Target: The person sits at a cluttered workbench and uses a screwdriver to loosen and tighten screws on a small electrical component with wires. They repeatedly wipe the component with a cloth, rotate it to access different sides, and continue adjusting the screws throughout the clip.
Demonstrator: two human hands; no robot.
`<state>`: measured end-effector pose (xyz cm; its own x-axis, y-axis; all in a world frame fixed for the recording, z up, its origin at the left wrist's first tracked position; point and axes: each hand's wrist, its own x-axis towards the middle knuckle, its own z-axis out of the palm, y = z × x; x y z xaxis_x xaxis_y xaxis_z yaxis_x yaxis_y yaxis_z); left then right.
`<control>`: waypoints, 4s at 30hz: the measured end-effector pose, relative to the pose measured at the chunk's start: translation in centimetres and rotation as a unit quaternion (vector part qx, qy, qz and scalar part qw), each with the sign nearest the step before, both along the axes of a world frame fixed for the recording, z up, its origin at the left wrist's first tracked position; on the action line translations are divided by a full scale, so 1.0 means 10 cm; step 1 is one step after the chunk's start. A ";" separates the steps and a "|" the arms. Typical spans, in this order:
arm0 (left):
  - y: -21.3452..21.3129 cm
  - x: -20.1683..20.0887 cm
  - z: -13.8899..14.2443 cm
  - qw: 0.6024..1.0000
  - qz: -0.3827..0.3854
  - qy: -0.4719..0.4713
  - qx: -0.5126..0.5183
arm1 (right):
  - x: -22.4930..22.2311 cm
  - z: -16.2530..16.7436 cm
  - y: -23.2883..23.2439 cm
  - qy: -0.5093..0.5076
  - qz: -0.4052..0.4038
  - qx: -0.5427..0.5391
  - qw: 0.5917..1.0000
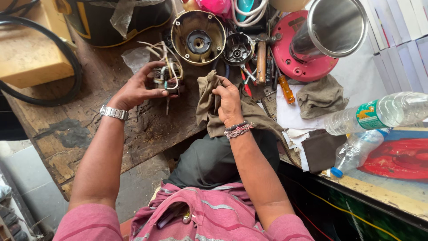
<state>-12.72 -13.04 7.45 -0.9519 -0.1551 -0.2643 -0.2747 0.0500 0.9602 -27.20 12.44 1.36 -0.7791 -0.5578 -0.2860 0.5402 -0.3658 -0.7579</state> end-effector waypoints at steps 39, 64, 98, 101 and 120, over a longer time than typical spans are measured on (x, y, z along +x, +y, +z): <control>0.23 0.17 -0.38 0.971 0.124 0.162 0.121 | 0.76 0.19 -0.53 0.538 0.217 0.531 0.617; 0.27 0.05 -0.24 0.980 0.160 0.117 0.002 | 0.64 0.37 -0.53 0.463 0.320 0.518 0.645; 0.24 0.03 -0.16 0.981 0.166 0.093 -0.022 | 0.73 0.21 -0.48 0.491 0.240 0.516 0.659; 0.25 0.03 -0.16 0.981 0.165 0.100 -0.030 | 0.77 0.23 -0.49 0.530 0.222 0.529 0.624; 0.44 0.11 -0.18 0.973 0.187 0.107 -0.087 | 0.73 0.53 -0.46 0.521 0.086 0.397 0.751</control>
<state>-11.59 -8.69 5.68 -0.8503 -0.5262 -0.0047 -0.0990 0.1512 0.9835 -19.87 7.85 6.64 -0.7470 -0.6515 0.1326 -0.5088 0.4318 -0.7448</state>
